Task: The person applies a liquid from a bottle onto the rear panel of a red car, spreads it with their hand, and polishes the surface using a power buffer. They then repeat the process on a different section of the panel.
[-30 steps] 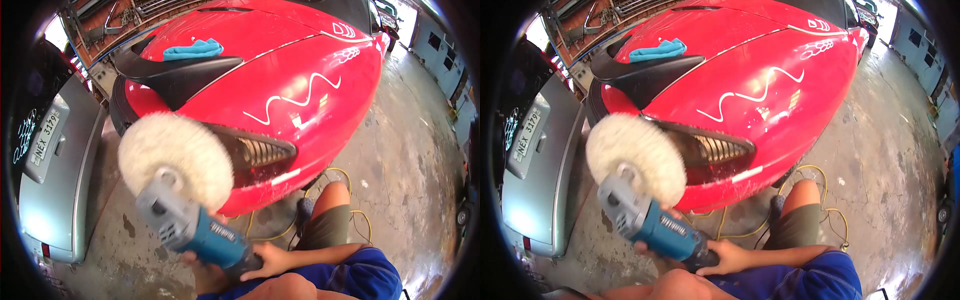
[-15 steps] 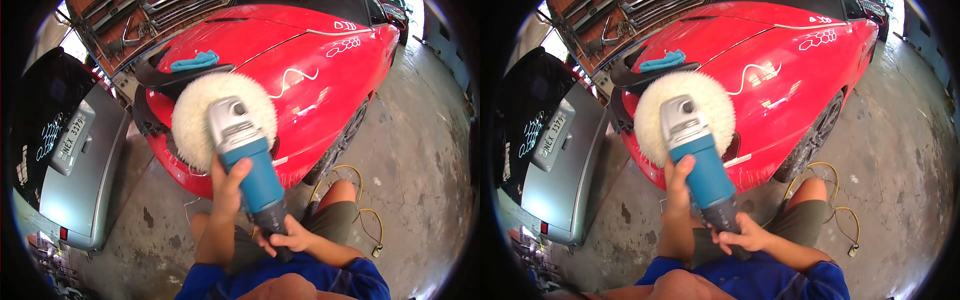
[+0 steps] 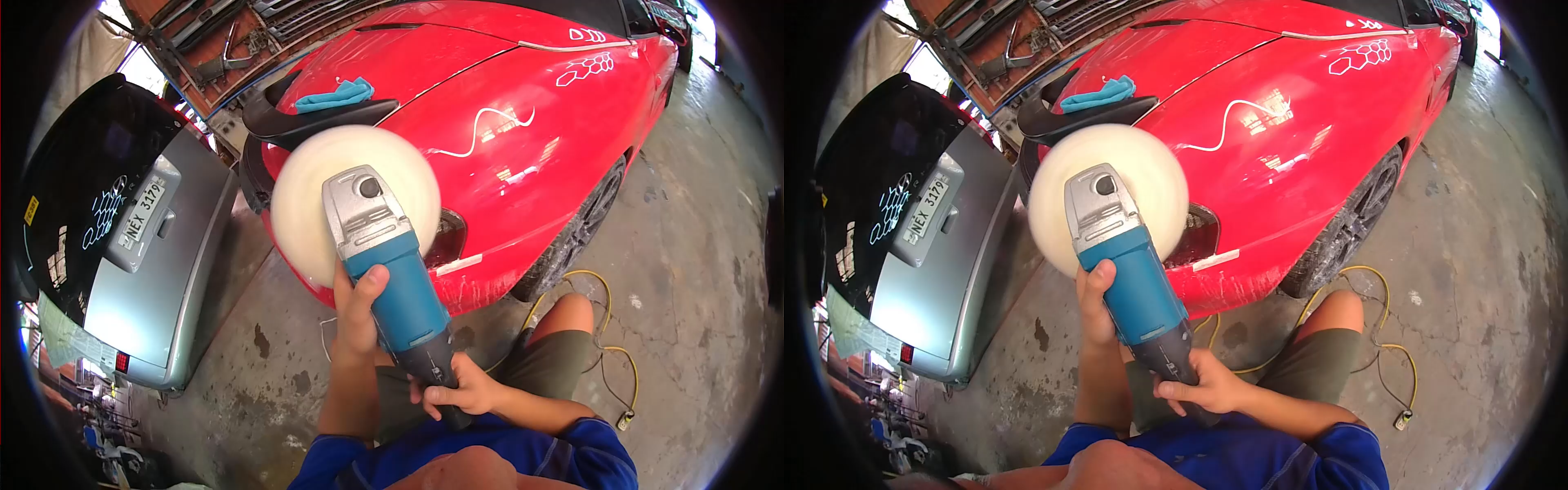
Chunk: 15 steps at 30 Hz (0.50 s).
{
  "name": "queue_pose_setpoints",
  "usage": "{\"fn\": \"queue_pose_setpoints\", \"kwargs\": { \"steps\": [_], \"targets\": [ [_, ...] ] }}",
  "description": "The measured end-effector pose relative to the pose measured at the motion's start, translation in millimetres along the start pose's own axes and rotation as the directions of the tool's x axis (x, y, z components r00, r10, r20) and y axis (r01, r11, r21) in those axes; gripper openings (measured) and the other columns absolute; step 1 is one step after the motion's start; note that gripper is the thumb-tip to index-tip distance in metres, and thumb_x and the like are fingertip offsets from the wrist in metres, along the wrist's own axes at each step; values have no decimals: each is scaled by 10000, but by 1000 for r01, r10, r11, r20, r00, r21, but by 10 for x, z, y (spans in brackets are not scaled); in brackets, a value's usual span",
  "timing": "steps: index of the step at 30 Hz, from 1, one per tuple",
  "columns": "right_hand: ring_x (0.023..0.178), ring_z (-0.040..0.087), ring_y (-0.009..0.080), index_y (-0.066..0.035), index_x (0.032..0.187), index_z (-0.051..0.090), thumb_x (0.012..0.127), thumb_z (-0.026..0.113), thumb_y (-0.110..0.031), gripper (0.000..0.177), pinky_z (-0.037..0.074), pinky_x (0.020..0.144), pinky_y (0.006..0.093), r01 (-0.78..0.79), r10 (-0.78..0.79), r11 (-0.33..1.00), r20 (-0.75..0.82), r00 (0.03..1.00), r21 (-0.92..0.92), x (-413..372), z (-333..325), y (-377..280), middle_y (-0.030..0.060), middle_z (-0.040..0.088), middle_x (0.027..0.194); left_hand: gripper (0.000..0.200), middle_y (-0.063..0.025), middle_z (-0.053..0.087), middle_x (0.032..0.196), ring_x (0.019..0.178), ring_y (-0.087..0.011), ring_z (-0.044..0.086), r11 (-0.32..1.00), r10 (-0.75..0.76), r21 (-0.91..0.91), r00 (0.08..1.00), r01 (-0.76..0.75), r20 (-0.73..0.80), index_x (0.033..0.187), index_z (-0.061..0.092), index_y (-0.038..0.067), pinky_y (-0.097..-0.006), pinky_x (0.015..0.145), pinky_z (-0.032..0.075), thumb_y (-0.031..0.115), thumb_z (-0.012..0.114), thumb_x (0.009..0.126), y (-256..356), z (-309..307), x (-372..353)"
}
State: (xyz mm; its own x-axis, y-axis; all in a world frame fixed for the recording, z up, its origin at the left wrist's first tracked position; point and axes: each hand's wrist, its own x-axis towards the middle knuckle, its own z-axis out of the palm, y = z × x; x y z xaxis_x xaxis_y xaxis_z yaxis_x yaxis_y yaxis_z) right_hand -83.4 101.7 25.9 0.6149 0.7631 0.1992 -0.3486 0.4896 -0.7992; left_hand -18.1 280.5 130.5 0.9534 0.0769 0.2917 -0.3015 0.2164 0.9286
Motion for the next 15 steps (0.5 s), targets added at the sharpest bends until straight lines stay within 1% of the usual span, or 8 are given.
{"fn": "queue_pose_setpoints", "kwargs": {
  "steps": [2, 5, 8, 11, 14, 15],
  "targets": [
    [673, 667, 161, 19, 1194, 593, 1077, 728, -204, 286, 533, 628, 324, 33, -35, 998, 23, 999, 48, 44, 33, 90, 98, 689, 888, 637, -158, 706, 1150, 947, -201, 717, 1000, -20, 2, 1000, 20, 15, 1439, 524, -24, -337, 814, 608, 363, 722, 974, -14, -88, 29],
    [666, 657, 150, 14, 1156, 595, 1074, 729, -203, 268, 522, 606, 320, -14, 13, 999, 35, 999, 29, 106, 18, 62, 101, 686, 885, 725, -219, 749, 1139, 918, -269, 770, 994, -3, 110, 1000, 5, -24, 1366, 605, -80, -400, 764, 657, 544, 630, 999, -101, -258, 46],
    [660, 645, 134, 3, 1122, 600, 1060, 750, -206, 265, 509, 600, 313, -52, 51, 998, 18, 999, 29, 222, 4, 85, 84, 682, 857, 764, -227, 740, 1180, 941, -285, 771, 993, -5, 113, 995, 16, -95, 1397, 590, -88, -411, 772, 664, 566, 610, 1004, -158, -473, 52],
    [660, 636, 123, -6, 1097, 605, 1046, 770, -212, 268, 504, 604, 311, -73, 73, 997, 66, 995, -1, 272, -15, 185, 61, 674, 820, 800, -234, 739, 1184, 954, -297, 774, 994, -4, 109, 993, 17, -118, 1412, 585, -91, -416, 793, 667, 581, 641, 982, -94, -465, 47],
    [666, 635, 117, -16, 1095, 618, 1031, 790, -199, 259, 506, 617, 307, -17, 16, 1000, 36, 999, 8, 168, -37, 273, 47, 668, 799, 831, -238, 734, 1196, 977, -301, 772, 991, -70, 117, 997, 66, 29, 1425, 570, -94, -415, 823, 665, 573, 690, 944, -62, -389, -12],
    [669, 637, 118, -18, 1095, 622, 1027, 795, -190, 253, 508, 623, 304, -15, 15, 1000, 13, 1000, -12, 116, -61, 290, 46, 669, 800, 832, -239, 733, 1196, 980, -302, 772, 990, -65, 130, 997, 60, 36, 1424, 569, -95, -414, 824, 664, 563, 702, 934, -91, -335, -31]
  ]
}}
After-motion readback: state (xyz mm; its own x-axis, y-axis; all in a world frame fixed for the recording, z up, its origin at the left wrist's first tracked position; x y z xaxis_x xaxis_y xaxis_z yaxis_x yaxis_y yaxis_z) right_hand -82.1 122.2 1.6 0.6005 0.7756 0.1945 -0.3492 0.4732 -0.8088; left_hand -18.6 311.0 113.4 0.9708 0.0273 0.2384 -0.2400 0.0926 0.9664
